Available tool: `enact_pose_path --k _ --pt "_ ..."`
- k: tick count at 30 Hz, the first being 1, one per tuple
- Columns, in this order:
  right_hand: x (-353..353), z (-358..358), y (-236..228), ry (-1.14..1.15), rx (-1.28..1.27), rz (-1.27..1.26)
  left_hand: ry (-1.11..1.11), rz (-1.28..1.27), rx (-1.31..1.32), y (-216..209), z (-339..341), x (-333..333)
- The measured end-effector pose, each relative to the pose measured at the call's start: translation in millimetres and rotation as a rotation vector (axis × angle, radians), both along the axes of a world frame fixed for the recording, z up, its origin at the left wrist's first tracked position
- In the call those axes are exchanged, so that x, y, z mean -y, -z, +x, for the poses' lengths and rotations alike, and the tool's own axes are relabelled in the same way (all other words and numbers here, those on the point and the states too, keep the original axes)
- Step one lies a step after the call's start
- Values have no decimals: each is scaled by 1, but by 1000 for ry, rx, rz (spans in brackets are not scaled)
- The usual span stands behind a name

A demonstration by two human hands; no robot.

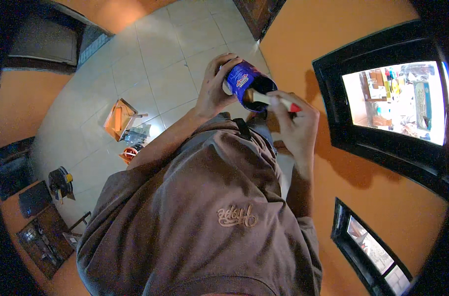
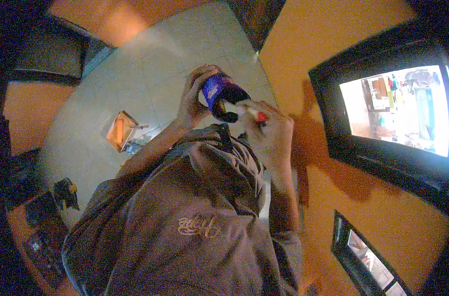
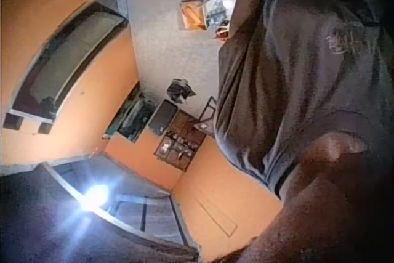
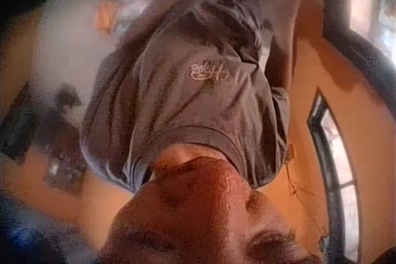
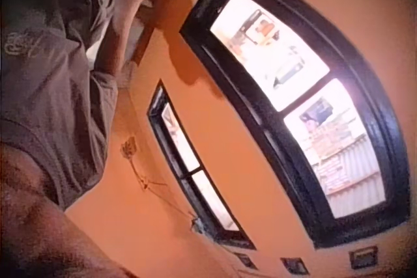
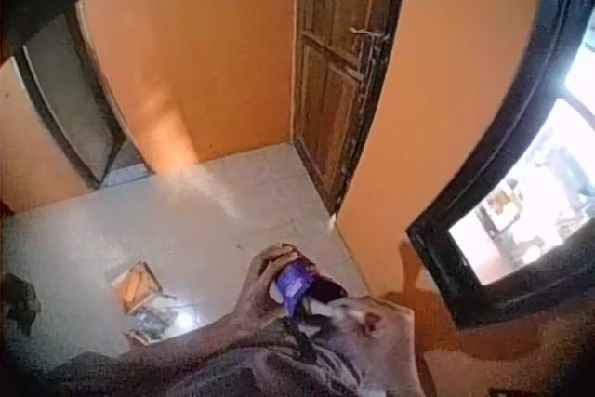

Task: The person paints the top part of a window frame black using a paintbrush and a container of paint.

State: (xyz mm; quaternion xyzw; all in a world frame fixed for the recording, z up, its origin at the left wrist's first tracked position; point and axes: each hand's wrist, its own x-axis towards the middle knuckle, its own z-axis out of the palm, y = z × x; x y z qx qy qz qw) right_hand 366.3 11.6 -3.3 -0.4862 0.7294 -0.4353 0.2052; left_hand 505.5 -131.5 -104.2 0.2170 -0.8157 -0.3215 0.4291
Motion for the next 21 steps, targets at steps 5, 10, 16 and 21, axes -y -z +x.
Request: enact_pose_path --k 5,10,16,21 --pt "-19 5 5 382 339 -61 24 83 21 12 0 -3" --pt "-35 7 5 579 517 -137 57 117 42 9 -4 -11" --pt "-41 3 11 560 623 -291 87 220 -7 13 -7 -13" --pt "-34 0 17 522 799 -364 80 238 -11 15 -8 -5"
